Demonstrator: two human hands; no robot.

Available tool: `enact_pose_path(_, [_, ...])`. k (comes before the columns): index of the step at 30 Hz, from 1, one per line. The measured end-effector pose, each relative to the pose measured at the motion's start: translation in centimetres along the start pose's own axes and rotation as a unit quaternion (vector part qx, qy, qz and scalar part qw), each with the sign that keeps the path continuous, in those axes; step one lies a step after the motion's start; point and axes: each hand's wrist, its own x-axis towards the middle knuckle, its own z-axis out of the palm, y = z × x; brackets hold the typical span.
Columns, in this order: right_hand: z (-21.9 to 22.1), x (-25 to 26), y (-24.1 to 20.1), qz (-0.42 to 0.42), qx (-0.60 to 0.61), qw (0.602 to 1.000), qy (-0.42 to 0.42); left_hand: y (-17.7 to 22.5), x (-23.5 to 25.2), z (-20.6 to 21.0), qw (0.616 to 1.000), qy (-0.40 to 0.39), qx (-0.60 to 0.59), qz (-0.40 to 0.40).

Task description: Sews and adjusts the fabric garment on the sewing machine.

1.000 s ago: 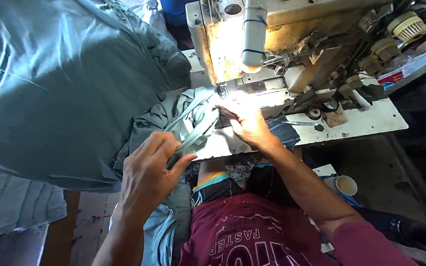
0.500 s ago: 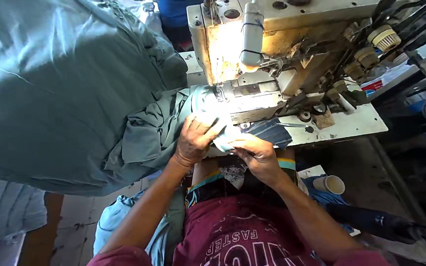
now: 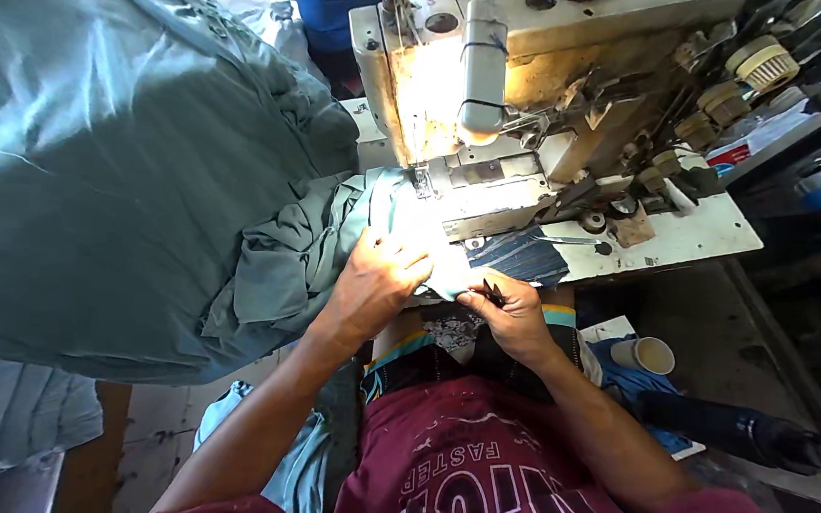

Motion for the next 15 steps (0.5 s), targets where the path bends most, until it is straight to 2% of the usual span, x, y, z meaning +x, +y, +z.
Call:
enact_pose_path(10, [1.1,3.5,0.9,0.037,-0.01,0.999,0.032,-2.7,1.5,-0.8,0.999,-0.001,0.04,0.002])
enact_pose_path(15, [1.2,5.5,1.4,0.003,-0.021,1.0,0.011,-4.5,1.6,-0.5,1.0,0.011,0.019,-0.012])
